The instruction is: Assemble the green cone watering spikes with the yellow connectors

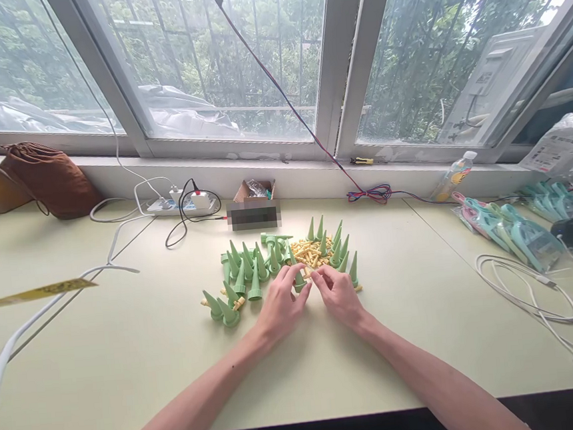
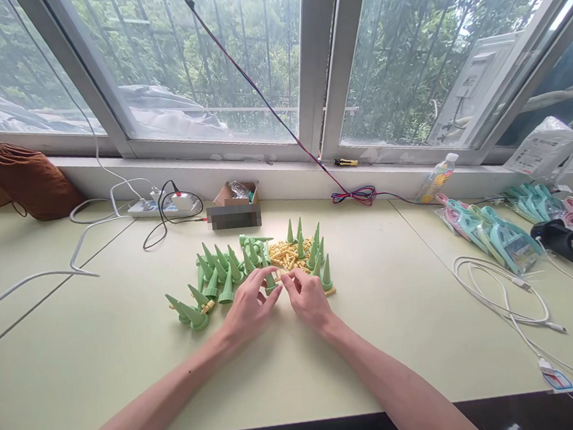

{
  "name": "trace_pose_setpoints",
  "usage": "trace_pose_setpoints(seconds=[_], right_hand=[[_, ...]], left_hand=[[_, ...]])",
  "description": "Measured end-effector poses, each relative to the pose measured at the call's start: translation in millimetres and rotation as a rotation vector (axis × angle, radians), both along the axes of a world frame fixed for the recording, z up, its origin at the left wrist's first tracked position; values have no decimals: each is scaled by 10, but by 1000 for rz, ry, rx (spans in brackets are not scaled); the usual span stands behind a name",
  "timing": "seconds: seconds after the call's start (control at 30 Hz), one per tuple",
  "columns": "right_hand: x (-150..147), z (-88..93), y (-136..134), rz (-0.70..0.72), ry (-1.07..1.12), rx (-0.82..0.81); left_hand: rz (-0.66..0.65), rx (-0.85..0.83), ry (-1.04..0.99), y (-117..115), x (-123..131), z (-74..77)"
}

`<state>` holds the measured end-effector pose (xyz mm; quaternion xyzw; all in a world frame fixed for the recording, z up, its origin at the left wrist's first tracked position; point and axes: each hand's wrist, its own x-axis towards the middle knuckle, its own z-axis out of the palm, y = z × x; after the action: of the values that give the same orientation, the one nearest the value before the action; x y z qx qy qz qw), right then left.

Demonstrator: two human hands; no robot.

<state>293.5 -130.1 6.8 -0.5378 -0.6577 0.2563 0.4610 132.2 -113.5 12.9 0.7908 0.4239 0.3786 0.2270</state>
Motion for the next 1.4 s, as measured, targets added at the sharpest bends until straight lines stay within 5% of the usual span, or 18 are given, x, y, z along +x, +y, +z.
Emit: trace_pose_setpoints(seconds=[1.4], right_hand=[[-14,-48,3,80,37,-11]], left_hand=[[-52,-24,7,0,3,4]])
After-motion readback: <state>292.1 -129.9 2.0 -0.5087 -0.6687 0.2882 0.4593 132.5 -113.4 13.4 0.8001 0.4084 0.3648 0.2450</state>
